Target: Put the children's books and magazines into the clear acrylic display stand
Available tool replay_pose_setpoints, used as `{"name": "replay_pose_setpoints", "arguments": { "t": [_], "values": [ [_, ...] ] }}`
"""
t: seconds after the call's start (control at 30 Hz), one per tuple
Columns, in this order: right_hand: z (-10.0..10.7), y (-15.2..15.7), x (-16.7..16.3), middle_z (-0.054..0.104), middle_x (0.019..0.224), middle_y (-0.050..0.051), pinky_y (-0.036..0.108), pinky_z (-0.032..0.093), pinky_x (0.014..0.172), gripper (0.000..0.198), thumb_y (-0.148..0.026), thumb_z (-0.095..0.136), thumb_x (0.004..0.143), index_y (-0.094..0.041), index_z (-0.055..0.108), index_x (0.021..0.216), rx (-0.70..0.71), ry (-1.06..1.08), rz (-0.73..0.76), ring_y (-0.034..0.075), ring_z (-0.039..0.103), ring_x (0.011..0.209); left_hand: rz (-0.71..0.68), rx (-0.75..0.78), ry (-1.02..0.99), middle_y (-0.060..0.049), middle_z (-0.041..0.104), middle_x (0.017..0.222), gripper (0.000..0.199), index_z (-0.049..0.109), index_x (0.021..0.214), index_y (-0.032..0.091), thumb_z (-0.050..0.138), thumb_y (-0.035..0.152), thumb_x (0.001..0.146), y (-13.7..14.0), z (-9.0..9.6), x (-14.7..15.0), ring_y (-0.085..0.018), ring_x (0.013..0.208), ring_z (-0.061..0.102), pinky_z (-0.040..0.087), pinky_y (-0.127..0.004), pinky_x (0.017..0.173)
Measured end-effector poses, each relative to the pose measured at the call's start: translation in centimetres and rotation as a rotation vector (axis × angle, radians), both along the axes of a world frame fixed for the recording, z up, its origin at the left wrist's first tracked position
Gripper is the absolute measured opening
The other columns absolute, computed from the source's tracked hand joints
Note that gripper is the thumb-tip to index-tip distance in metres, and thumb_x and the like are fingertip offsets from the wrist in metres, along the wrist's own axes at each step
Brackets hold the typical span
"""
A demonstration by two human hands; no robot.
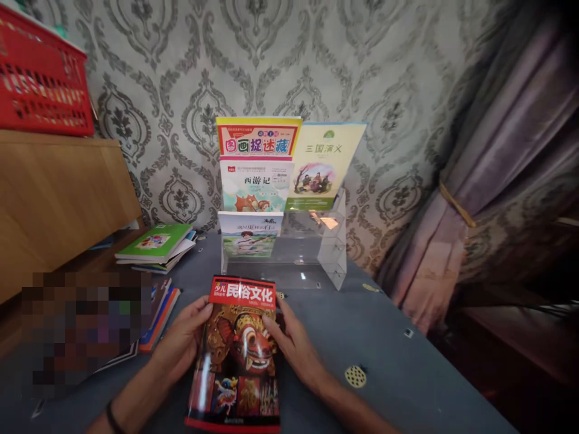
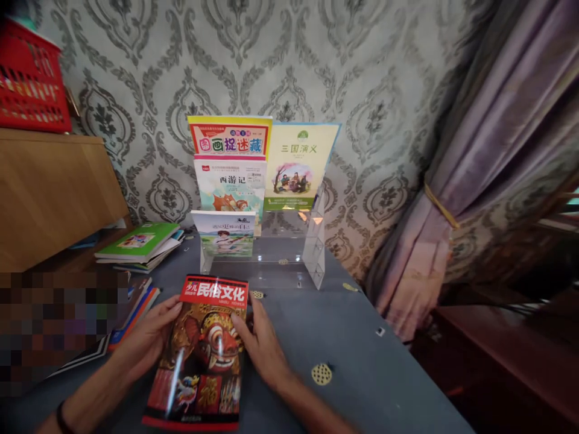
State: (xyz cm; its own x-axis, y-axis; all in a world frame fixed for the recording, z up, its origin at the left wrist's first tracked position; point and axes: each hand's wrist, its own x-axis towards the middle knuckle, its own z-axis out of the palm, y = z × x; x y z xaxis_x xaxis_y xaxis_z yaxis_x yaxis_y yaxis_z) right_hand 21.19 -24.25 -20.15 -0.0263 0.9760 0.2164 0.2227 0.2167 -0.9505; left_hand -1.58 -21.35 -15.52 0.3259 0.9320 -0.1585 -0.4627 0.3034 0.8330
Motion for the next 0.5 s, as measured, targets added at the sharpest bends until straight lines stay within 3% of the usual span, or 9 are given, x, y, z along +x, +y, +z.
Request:
{"name": "replay_pose_setpoints", "arguments": {
  "t": [0.07, 0.1, 0.17, 0.23, 0.33, 0.5],
  "values": [
    [0.5, 0.8, -0.1, 0.073, 0.088, 0.006, 0.036, 0.059, 0.071, 0.061, -0.077, 0.058, 0.084, -0.021, 0.071, 0.104, -0.086, 0.132, 0.08, 0.022, 0.068, 0.076, 0.013, 0.046, 0.002, -0.007, 0.08, 0.098, 0.037, 0.074, 0.096, 0.016, 0.093, 0.029, 0.067, 0.6, 0.4, 0.1, -0.023, 0.09, 0.076, 0.061, -0.028, 0.076],
    [1.0, 1.3, -0.1, 0.067, 0.072, 0.003, 0.029, 0.053, 0.055, 0.062, -0.08, 0.061, 0.079, -0.019, 0.07, 0.089, -0.144, 0.188, 0.12, 0.017, 0.061, 0.059, 0.017, 0.063, 0.005, -0.007, 0.079, 0.098, 0.035, 0.073, 0.097, 0.016, 0.092, 0.028, 0.069, 1.1, 0.6, 0.1, -0.023, 0.089, 0.076, 0.061, -0.028, 0.076],
    [2.2, 2.3, -0.1, 0.056, 0.058, -0.003, 0.021, 0.037, 0.04, 0.063, -0.081, 0.067, 0.072, -0.018, 0.066, 0.076, -0.236, 0.282, 0.171, 0.009, 0.045, 0.045, 0.032, 0.085, 0.006, -0.007, 0.079, 0.096, 0.032, 0.072, 0.096, 0.015, 0.09, 0.025, 0.071, 2.1, 1.0, 0.1, -0.021, 0.085, 0.076, 0.061, -0.027, 0.074],
    [3.8, 3.5, -0.1, 0.054, 0.056, -0.004, 0.019, 0.029, 0.038, 0.06, -0.076, 0.075, 0.069, -0.017, 0.067, 0.077, -0.255, 0.361, 0.183, 0.007, 0.041, 0.044, 0.064, 0.098, -0.001, -0.007, 0.079, 0.093, 0.027, 0.072, 0.095, 0.014, 0.088, 0.02, 0.073, 3.4, 1.6, 0.3, -0.02, 0.081, 0.076, 0.06, -0.026, 0.072],
    [6.2, 5.2, 0.0, 0.058, 0.056, -0.004, 0.019, 0.029, 0.038, 0.059, -0.072, 0.082, 0.063, -0.017, 0.069, 0.078, -0.222, 0.441, 0.153, 0.007, 0.043, 0.043, 0.116, 0.105, -0.016, -0.005, 0.078, 0.087, 0.022, 0.071, 0.093, 0.014, 0.084, 0.012, 0.075, 5.4, 2.8, 0.6, -0.017, 0.075, 0.075, 0.059, -0.024, 0.071],
    [8.8, 7.6, 0.3, 0.075, 0.073, 0.003, 0.026, 0.049, 0.054, 0.05, -0.065, 0.082, 0.067, -0.018, 0.073, 0.084, -0.149, 0.508, 0.164, 0.016, 0.065, 0.059, 0.124, 0.148, -0.029, -0.005, 0.078, 0.084, 0.017, 0.071, 0.089, 0.013, 0.081, 0.008, 0.076, 7.8, 5.1, 1.5, -0.016, 0.073, 0.074, 0.058, -0.024, 0.07]
  ]
}}
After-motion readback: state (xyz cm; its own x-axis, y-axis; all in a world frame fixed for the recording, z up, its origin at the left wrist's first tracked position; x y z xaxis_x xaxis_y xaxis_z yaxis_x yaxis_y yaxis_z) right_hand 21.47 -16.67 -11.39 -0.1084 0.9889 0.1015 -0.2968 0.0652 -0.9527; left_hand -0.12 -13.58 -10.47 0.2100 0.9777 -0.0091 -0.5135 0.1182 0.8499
